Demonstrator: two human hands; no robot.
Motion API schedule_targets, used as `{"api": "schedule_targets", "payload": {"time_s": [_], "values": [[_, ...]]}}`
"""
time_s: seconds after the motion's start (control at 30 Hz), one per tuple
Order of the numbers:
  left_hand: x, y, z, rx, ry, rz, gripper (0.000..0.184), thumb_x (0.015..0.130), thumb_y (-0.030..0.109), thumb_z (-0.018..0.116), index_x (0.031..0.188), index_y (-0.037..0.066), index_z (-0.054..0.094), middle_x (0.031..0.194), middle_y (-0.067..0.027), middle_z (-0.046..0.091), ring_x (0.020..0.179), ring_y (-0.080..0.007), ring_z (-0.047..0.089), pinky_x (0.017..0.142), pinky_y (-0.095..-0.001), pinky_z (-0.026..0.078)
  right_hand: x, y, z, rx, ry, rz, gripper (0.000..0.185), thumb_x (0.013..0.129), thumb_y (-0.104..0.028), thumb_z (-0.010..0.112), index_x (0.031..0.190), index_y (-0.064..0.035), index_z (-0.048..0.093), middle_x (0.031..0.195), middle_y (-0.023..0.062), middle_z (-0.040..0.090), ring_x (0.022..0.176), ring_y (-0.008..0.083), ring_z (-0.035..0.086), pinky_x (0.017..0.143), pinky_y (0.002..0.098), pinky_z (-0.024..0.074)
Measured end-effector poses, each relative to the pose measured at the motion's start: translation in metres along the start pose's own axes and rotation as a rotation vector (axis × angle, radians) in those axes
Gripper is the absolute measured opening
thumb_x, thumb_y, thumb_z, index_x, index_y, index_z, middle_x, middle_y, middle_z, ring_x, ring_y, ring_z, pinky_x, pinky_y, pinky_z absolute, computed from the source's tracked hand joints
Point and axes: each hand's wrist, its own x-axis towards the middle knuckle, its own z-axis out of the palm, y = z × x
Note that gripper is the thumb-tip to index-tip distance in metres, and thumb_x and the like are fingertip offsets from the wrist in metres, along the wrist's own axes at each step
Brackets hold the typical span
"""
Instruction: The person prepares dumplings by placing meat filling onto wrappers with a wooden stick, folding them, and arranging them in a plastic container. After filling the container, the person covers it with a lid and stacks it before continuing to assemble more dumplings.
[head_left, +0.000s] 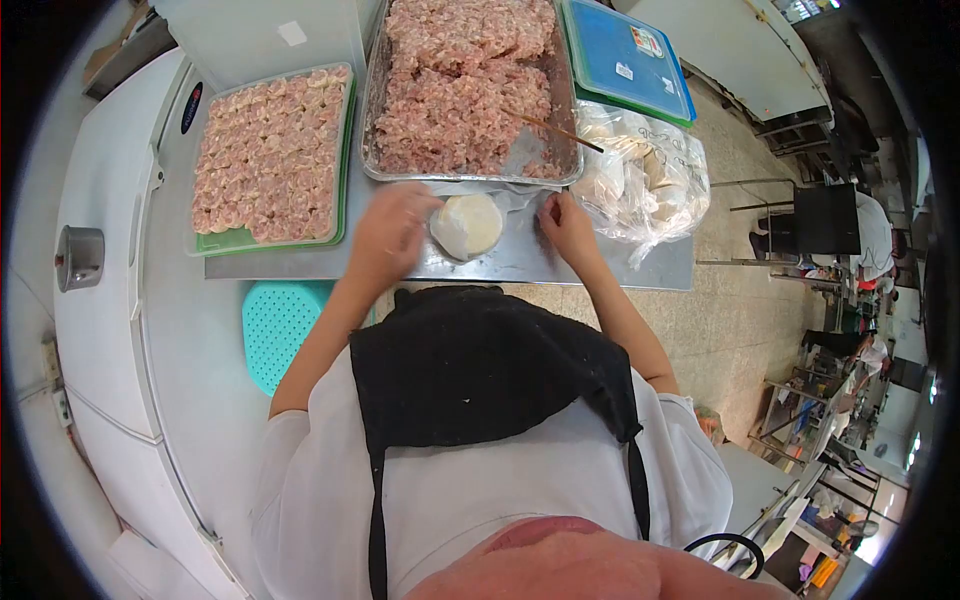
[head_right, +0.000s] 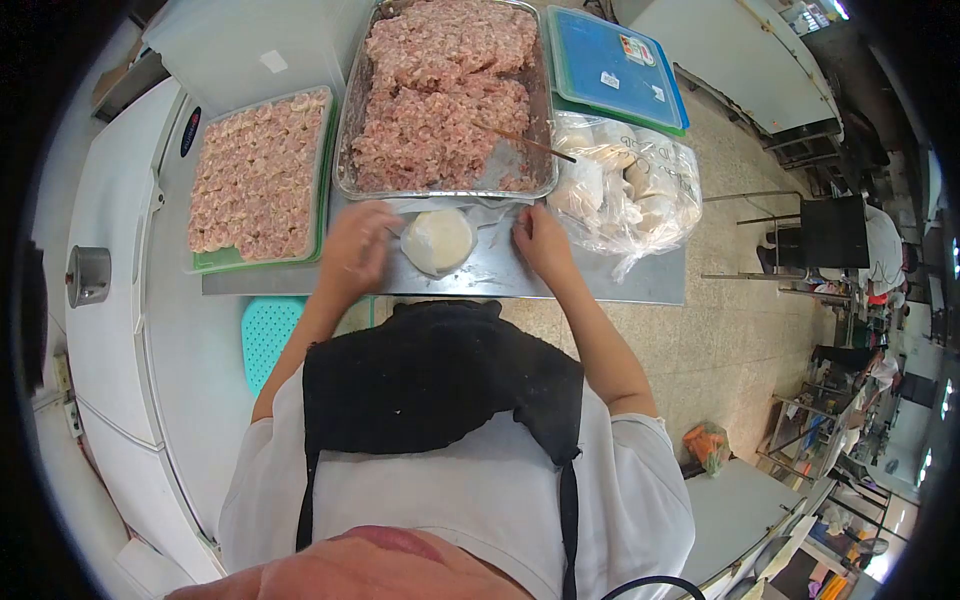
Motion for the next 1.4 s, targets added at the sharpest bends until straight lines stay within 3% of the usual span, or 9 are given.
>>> {"api": "schedule_targets", "payload": {"time_s": [0.13, 0.2, 0.33, 0.43, 0.6, 0.7, 0.9, 1.17, 1.4], "values": [[-0.011, 0.007, 0.042, -0.102, -0.280, 0.067, 0.053, 0.076, 0.006, 0.067, 0.127, 0.005, 0.051, 0.132, -0.0219, 0.050, 0.124, -0.0369, 0.048, 0.105, -0.0438, 0.038, -0.014, -0.059, -0.026, -0.019, -0.152, -0.148, 0.018, 0.083, -0.017, 0.067, 0.093, -0.0047, 0.058, 0.083, 0.0132, 0.065, 0.078, 0.0328, 0.064, 0.071, 0.0418, 0.0506], [-0.019, 0.000, 0.051, 0.031, -0.332, 0.045, 0.088, 0.076, 0.021, 0.075, 0.147, 0.003, 0.026, 0.147, -0.0279, 0.032, 0.135, -0.0391, 0.036, 0.112, -0.0460, 0.029, -0.013, -0.073, -0.014, -0.005, -0.062, -0.709, 0.032, 0.084, -0.024, 0.069, 0.108, -0.0049, 0.059, 0.101, 0.0147, 0.065, 0.094, 0.0342, 0.062, 0.083, 0.0421, 0.0499], [-0.047, -0.021, 0.043, -0.189, -0.275, -0.280, 0.087, 0.079, 0.026, 0.074, 0.147, 0.003, 0.026, 0.146, -0.0235, 0.037, 0.136, -0.0372, 0.036, 0.112, -0.0465, 0.029, 0.002, -0.077, 0.016, -0.007, -0.180, -0.595, 0.056, 0.087, -0.034, 0.065, 0.131, -0.0034, 0.050, 0.127, 0.0223, 0.055, 0.119, 0.0390, 0.051, 0.100, 0.0434, 0.0414], [-0.070, -0.032, 0.016, 0.275, -0.649, -0.185, 0.075, 0.080, 0.031, 0.072, 0.140, 0.003, 0.038, 0.144, -0.0187, 0.041, 0.134, -0.0371, 0.038, 0.112, -0.0440, 0.029, 0.003, -0.045, 0.023, 0.126, -0.317, -0.317, 0.056, 0.089, -0.036, 0.062, 0.132, -0.0028, 0.048, 0.126, 0.0239, 0.055, 0.119, 0.0394, 0.050, 0.100, 0.0434, 0.0407], [-0.066, -0.026, -0.033, 0.204, -0.796, -0.272, 0.033, 0.085, 0.029, 0.068, 0.109, 0.006, 0.064, 0.128, -0.0129, 0.058, 0.113, -0.0312, 0.057, 0.100, -0.0407, 0.043, -0.005, -0.006, 0.004, -0.012, -0.347, -0.335, 0.045, 0.086, -0.028, 0.068, 0.124, -0.0066, 0.055, 0.111, 0.0190, 0.060, 0.097, 0.0327, 0.062, 0.082, 0.0398, 0.0504], [-0.034, -0.002, -0.029, 0.093, -0.361, -0.234, 0.027, 0.088, 0.023, 0.064, 0.107, 0.005, 0.065, 0.118, -0.0118, 0.064, 0.105, -0.0291, 0.062, 0.094, -0.0414, 0.046, -0.005, -0.017, 0.001, 0.006, -0.083, -0.532, 0.041, 0.084, -0.024, 0.070, 0.120, -0.0081, 0.058, 0.111, 0.0153, 0.059, 0.088, 0.0297, 0.063, 0.076, 0.0386, 0.0521], [0.006, -0.019, 0.041, -0.577, -0.244, -0.562, 0.040, 0.097, 0.030, 0.049, 0.127, 0.005, 0.057, 0.132, -0.0131, 0.055, 0.124, -0.0304, 0.051, 0.106, -0.0364, 0.036, -0.016, -0.065, 0.013, 0.102, -0.106, -0.571, 0.051, 0.086, -0.029, 0.067, 0.129, -0.0060, 0.052, 0.132, 0.0165, 0.050, 0.108, 0.0367, 0.058, 0.089, 0.0402, 0.0491], [-0.056, -0.071, 0.032, 0.128, -0.328, -0.212, 0.038, 0.094, 0.029, 0.053, 0.124, 0.007, 0.060, 0.133, -0.0156, 0.054, 0.125, -0.0339, 0.048, 0.106, -0.0392, 0.036, -0.011, 0.027, -0.021, -0.391, -0.126, -0.602, 0.040, 0.081, -0.013, 0.063, 0.121, -0.0092, 0.059, 0.122, 0.0130, 0.056, 0.107, 0.0337, 0.054, 0.092, 0.0412, 0.0447], [-0.010, -0.019, 0.023, 0.009, -0.125, 0.004, 0.017, 0.078, 0.013, 0.072, 0.090, 0.007, 0.063, 0.094, -0.0102, 0.061, 0.092, -0.0308, 0.059, 0.080, -0.0406, 0.047, -0.020, -0.043, -0.020, 0.089, -0.012, -0.382, 0.046, 0.079, -0.005, 0.062, 0.125, -0.0060, 0.055, 0.122, 0.0191, 0.054, 0.115, 0.0383, 0.051, 0.098, 0.0443, 0.0427]]}}
